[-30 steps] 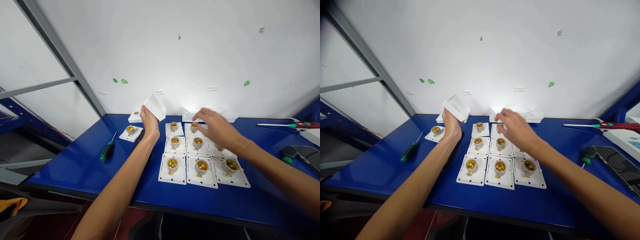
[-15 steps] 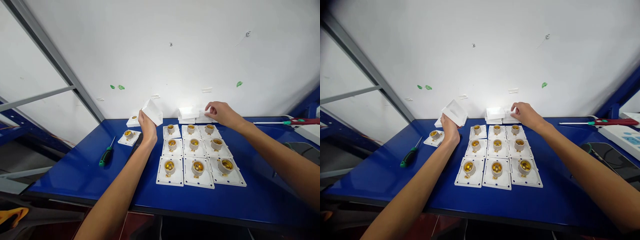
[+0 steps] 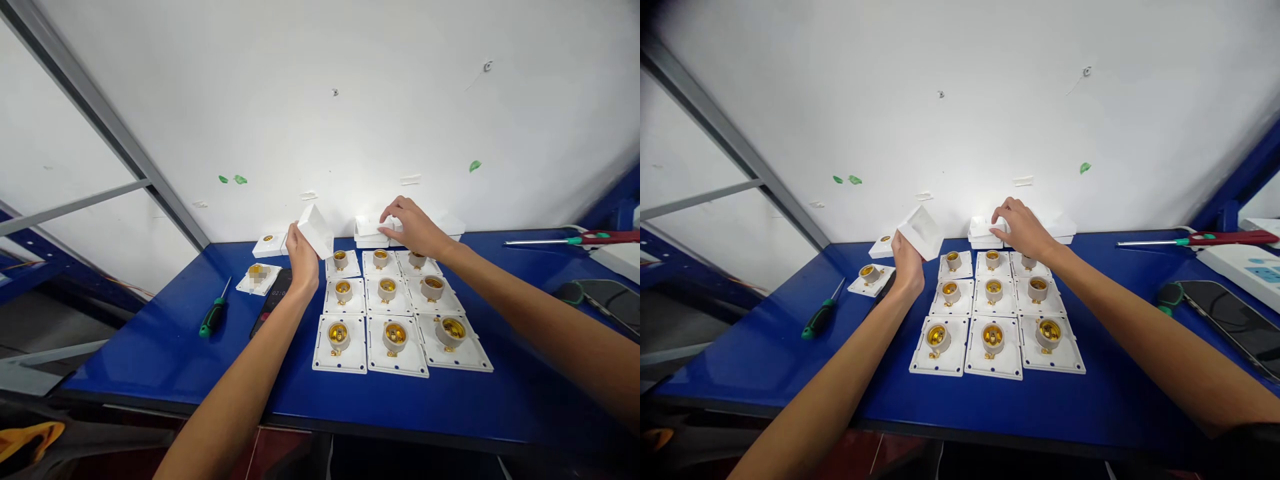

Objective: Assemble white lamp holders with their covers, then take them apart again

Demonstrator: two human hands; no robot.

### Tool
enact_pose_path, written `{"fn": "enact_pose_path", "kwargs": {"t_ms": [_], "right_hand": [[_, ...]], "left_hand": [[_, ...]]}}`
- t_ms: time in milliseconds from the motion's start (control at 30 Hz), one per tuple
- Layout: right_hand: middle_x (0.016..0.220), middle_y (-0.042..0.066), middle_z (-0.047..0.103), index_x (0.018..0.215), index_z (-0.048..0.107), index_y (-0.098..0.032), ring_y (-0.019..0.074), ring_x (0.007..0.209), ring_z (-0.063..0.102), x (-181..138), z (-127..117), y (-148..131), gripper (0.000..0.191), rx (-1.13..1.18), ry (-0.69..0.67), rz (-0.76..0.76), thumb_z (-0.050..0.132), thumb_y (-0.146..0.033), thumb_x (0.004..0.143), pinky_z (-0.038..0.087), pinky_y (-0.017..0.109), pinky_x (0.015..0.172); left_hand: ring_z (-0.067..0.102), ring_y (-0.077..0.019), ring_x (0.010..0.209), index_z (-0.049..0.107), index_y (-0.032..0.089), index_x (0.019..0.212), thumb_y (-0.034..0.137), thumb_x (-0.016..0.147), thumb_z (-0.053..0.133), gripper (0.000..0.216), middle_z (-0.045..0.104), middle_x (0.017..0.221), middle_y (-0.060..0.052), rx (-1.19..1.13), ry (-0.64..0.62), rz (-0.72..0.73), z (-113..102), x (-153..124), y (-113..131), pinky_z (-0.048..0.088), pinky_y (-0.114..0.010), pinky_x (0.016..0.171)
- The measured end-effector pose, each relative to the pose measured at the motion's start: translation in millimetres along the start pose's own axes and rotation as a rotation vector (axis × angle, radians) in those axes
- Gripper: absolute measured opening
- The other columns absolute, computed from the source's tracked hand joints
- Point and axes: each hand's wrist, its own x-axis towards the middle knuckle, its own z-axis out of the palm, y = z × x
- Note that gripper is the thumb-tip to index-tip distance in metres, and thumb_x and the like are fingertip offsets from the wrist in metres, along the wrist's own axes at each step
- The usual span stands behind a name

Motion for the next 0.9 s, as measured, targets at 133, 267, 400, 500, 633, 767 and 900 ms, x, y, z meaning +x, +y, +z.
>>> {"fn": "enact_pose_path", "kwargs": {"t_ms": [133,267,400,500,633,767,900], "right_hand": [[0.112,0.009,0.058,0.109,0.064,-0.026,0.0304,0.113,0.056,-10.0,-8.0,-26.3,0.018,0.122,0.082,-0.043,0.065,-0.035,0.094,0.045,0.052,0.105],[0.117,0.007,0.060,0.115,0.061,-0.030,0.0280,0.112,0.058,-35.9,-23.1,-70.3,0.020,0.320,-0.023,-0.143,0.060,-0.041,0.099,0.049,0.046,0.098],[0.107,0.007,0.065,0.105,0.058,-0.028,0.0277,0.102,0.060,-60.5,-33.0,-81.1,0.009,0.157,0.021,-0.212,0.056,-0.036,0.103,0.048,0.045,0.092],[0.096,0.007,0.068,0.097,0.057,-0.027,0.0271,0.089,0.061,-69.2,-46.3,-48.4,0.010,-0.010,0.160,-0.165,0.055,-0.035,0.103,0.046,0.045,0.087],[0.101,0.012,0.069,0.097,0.060,-0.026,0.0305,0.097,0.062,-65.8,-66.3,24.6,0.014,-0.170,0.209,0.009,0.051,-0.036,0.101,0.043,0.046,0.087],[0.097,0.014,0.072,0.091,0.065,-0.025,0.0338,0.098,0.062,-57.3,-69.2,77.9,0.022,-0.197,0.117,0.035,0.048,-0.037,0.098,0.038,0.054,0.091],[0.095,0.016,0.072,0.090,0.070,-0.026,0.0336,0.098,0.062,-55.4,-57.8,96.4,0.022,-0.177,0.041,0.041,0.052,-0.036,0.097,0.038,0.055,0.089]], "left_hand": [[0.039,-0.0077,0.049,0.048,0.024,0.086,0.052,0.101,0.063,0.035,0.045,0.067,0.006,-0.026,-0.167,-0.110,6.8,-9.0,3.4,0.031,-0.019,0.044],[0.056,-0.0097,0.057,0.048,0.024,0.093,0.037,0.102,0.062,0.021,0.059,0.074,0.003,-0.105,-0.378,-0.217,20.2,-25.1,5.2,0.045,-0.022,0.055],[0.069,-0.0150,0.076,0.056,0.021,0.100,0.029,0.098,0.069,0.015,0.068,0.091,-0.004,-0.162,-0.564,-0.303,30.0,-41.6,5.7,0.056,-0.030,0.072],[0.073,-0.0177,0.080,0.061,0.020,0.105,0.030,0.099,0.066,0.012,0.069,0.108,-0.010,-0.106,-0.657,-0.295,30.2,-45.9,7.0,0.057,-0.032,0.072],[0.073,-0.0152,0.081,0.064,0.019,0.094,0.026,0.102,0.060,0.011,0.067,0.105,-0.008,-0.006,-0.604,-0.203,25.8,-40.1,6.3,0.052,-0.027,0.067],[0.069,-0.0112,0.073,0.063,0.018,0.086,0.016,0.102,0.053,0.019,0.064,0.094,-0.005,0.038,-0.521,-0.168,23.1,-32.6,1.6,0.048,-0.024,0.062],[0.066,-0.0107,0.069,0.062,0.018,0.084,0.017,0.100,0.053,0.019,0.063,0.089,-0.004,0.073,-0.490,-0.154,21.9,-31.2,-2.1,0.046,-0.025,0.061]]}}
